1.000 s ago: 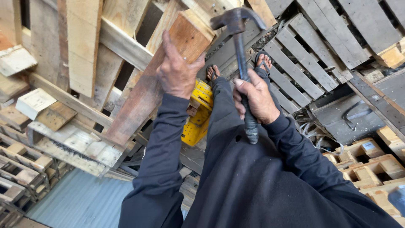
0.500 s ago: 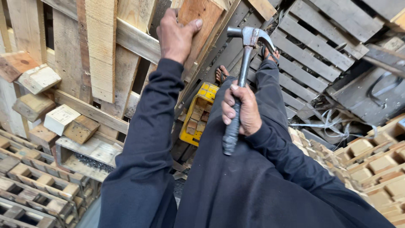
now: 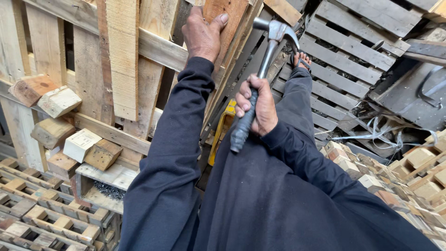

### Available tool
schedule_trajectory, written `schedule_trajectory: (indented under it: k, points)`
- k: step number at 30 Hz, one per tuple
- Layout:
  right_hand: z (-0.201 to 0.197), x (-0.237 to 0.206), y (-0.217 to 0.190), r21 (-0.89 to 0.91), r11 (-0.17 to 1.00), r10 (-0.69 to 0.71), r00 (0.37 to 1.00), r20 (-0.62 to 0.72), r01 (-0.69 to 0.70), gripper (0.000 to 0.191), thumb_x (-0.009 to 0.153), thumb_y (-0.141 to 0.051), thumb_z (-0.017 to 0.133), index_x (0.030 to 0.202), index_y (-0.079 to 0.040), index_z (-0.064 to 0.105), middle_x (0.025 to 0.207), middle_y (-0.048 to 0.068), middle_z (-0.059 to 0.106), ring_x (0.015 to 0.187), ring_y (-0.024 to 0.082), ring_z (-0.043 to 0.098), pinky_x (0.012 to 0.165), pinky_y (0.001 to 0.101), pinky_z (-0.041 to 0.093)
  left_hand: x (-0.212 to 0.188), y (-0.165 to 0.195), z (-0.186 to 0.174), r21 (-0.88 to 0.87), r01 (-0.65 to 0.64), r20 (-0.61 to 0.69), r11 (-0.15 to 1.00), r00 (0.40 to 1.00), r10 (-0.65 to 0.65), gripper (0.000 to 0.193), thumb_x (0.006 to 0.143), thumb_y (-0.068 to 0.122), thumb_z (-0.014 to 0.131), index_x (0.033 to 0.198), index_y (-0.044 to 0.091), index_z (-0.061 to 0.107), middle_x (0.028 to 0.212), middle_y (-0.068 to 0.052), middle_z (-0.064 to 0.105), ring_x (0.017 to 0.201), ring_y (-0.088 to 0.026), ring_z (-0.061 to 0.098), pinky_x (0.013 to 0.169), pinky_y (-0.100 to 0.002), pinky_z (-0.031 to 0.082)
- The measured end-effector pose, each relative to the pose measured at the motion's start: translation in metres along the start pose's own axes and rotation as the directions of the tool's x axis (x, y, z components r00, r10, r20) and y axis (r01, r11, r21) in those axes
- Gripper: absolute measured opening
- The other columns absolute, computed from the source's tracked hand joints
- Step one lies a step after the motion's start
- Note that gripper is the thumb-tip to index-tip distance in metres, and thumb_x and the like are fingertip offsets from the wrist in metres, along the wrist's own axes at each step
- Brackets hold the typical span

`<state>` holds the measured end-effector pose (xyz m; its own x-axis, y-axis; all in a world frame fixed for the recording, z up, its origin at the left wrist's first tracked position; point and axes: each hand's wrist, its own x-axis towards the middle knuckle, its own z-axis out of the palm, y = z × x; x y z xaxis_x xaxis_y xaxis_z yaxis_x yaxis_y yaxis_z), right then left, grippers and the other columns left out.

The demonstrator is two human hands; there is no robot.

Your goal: The person dismantles wooden pallets by hand, pulling planks and blocks off the pallet frames and prying nails with a claw hammer. They collect the salvaged wood blocks into a yellow plastic crate and stack the separated planks aside.

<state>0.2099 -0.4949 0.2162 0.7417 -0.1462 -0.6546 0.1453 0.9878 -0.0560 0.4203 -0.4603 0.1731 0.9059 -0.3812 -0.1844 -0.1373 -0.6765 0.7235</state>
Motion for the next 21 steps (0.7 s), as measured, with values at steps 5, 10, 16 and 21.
schedule_trajectory:
  k: [5,10,16,21]
  points:
    - [-0.004,0.024,-0.011,-0.043,0.998,0.04,0.998,0.058,-0.037,0.02,0.105,-0.027,0.056,0.105,-0.009,0.048,0.075,0.002,0.047,0.052,0.012,0.048,0.044,0.032,0.046,-0.003,-0.006,0.004,0.035,-0.008,-0.002,0.999,1.0,0.008,0.045,0.086,0.031,0.083,0.11,-0.003,0.065,0.088,-0.022,0.077,0.082,-0.031,0.08,0.071,-0.039,0.065]
    - [-0.009,0.029,-0.016,-0.046,0.999,0.009,0.998,0.062,-0.006,0.019,0.103,-0.026,0.056,0.1,-0.011,0.045,0.074,0.002,0.047,0.051,0.014,0.048,0.042,0.0331,0.046,-0.002,-0.016,0.007,0.025,-0.066,-0.018,0.998,0.998,0.066,0.048,0.086,0.029,0.083,0.115,-0.004,0.065,0.093,-0.023,0.077,0.087,-0.032,0.08,0.076,-0.04,0.065]
    - [-0.004,0.012,-0.047,-0.278,0.96,-0.003,1.0,-0.021,-0.003,0.016,0.101,-0.021,0.056,0.104,-0.011,0.045,0.075,0.003,0.049,0.051,0.013,0.05,0.039,0.0319,0.046,-0.006,0.0,-0.005,0.295,-0.375,-0.038,0.879,0.915,0.403,0.064,0.099,0.034,0.083,0.14,-0.005,0.053,0.107,-0.026,0.074,0.093,-0.035,0.077,0.087,-0.045,0.061]
    - [-0.015,-0.003,-0.094,-0.533,0.845,0.027,0.999,-0.028,-0.038,0.016,0.099,-0.019,0.057,0.103,-0.01,0.044,0.072,0.005,0.05,0.046,0.013,0.05,0.036,0.031,0.046,0.025,0.044,-0.015,0.539,-0.424,0.482,0.728,0.864,0.147,0.057,0.099,0.034,0.07,0.152,0.022,0.052,0.076,-0.02,0.072,0.066,-0.035,0.071,0.064,-0.049,0.056]
